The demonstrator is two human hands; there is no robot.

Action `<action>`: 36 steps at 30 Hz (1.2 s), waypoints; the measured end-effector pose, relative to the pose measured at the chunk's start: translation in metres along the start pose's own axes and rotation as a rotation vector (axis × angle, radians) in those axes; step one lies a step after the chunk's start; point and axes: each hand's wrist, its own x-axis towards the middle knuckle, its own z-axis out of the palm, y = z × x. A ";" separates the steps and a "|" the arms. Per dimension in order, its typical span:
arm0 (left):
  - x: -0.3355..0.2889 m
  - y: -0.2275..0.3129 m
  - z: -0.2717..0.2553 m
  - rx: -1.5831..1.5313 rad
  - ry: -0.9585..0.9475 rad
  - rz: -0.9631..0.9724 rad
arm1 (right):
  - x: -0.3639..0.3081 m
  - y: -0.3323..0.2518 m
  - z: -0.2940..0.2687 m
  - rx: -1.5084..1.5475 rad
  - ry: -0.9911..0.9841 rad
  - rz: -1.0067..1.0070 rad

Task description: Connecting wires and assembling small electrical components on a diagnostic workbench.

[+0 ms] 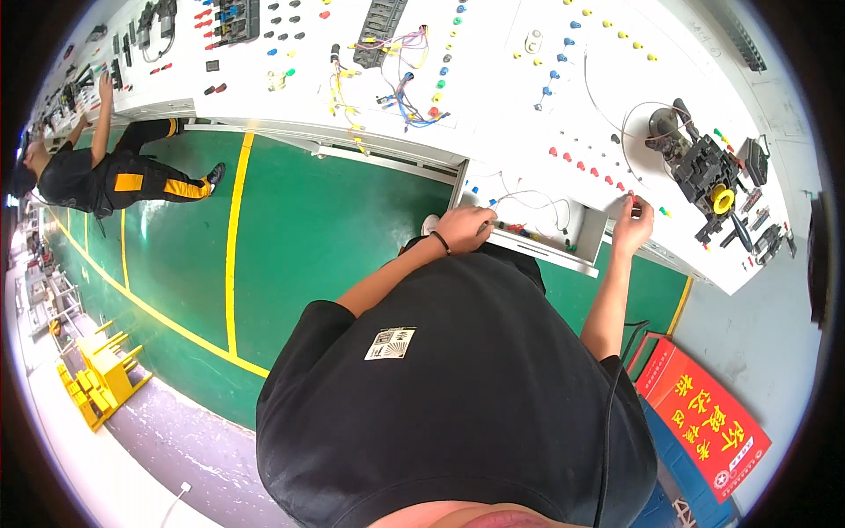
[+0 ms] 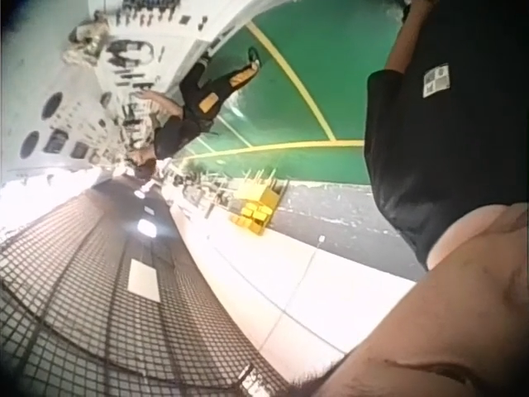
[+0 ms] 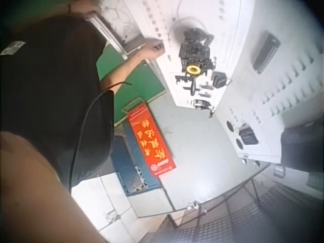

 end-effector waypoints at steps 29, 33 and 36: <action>-0.003 -0.003 0.010 0.043 -0.005 0.060 | 0.027 0.006 0.006 -0.011 -0.100 0.188; -0.003 -0.001 0.008 0.025 0.016 0.078 | 0.030 0.005 0.007 -0.108 -0.142 0.236; -0.006 -0.005 0.011 0.053 0.027 0.104 | 0.034 -0.005 0.000 -0.161 -0.234 0.224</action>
